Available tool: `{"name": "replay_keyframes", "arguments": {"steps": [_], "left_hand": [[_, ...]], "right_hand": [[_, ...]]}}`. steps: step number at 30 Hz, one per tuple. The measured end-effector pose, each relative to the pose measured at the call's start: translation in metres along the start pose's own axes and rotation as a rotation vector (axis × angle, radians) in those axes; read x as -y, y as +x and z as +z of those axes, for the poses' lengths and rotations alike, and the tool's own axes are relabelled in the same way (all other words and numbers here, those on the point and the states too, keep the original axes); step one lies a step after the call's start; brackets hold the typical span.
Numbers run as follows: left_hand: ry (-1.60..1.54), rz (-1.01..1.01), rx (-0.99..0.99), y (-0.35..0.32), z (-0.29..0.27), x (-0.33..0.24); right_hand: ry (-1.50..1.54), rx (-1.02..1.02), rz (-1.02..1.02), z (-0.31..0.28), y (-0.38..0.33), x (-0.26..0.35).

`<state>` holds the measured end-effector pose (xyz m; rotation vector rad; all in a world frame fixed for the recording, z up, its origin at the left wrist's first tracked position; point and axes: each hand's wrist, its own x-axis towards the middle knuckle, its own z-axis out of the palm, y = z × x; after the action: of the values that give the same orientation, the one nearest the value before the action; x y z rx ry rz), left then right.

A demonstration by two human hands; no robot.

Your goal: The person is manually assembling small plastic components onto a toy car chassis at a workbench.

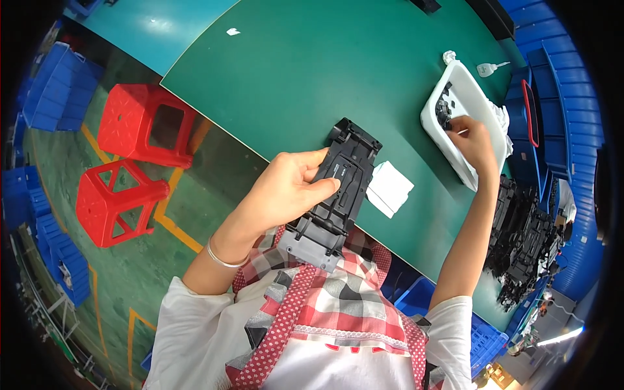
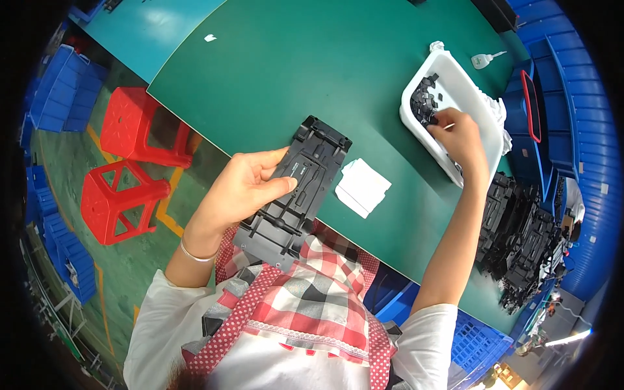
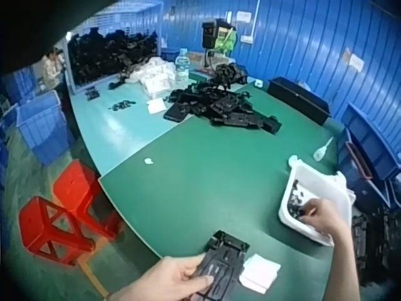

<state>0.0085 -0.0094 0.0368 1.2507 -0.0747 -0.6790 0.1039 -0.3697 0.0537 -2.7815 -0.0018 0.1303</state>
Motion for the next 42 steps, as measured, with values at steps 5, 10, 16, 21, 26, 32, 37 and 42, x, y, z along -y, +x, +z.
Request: {"name": "replay_keyframes", "arguments": {"steps": [5,10,16,21,26,32,37,42], "left_hand": [[0.022,-0.024,-0.004,0.000,0.001,-0.001],[0.030,0.005,-0.080,-0.002,0.002,0.005],[-0.006,0.009,-0.085,-0.002,0.004,0.008],[-0.019,0.017,-0.096,-0.003,0.005,0.007],[-0.009,0.024,-0.096,-0.003,0.004,0.008],[0.002,0.026,-0.097,-0.003,0.002,0.010],[-0.036,0.021,-0.097,-0.003,0.003,0.008],[-0.041,0.024,-0.089,-0.002,0.002,0.009]], "right_hand": [[0.140,0.056,0.075,0.005,0.002,-0.006],[0.266,-0.014,0.117,0.009,0.005,-0.010],[0.532,-0.094,0.099,0.002,-0.012,-0.013],[0.616,-0.110,0.142,0.003,-0.018,-0.022],[0.659,-0.146,0.097,0.000,-0.018,-0.022],[0.837,-0.294,0.047,-0.010,-0.047,0.015],[1.328,-0.046,0.110,0.009,-0.084,0.053],[1.478,0.092,0.247,0.019,-0.098,0.067]]}}
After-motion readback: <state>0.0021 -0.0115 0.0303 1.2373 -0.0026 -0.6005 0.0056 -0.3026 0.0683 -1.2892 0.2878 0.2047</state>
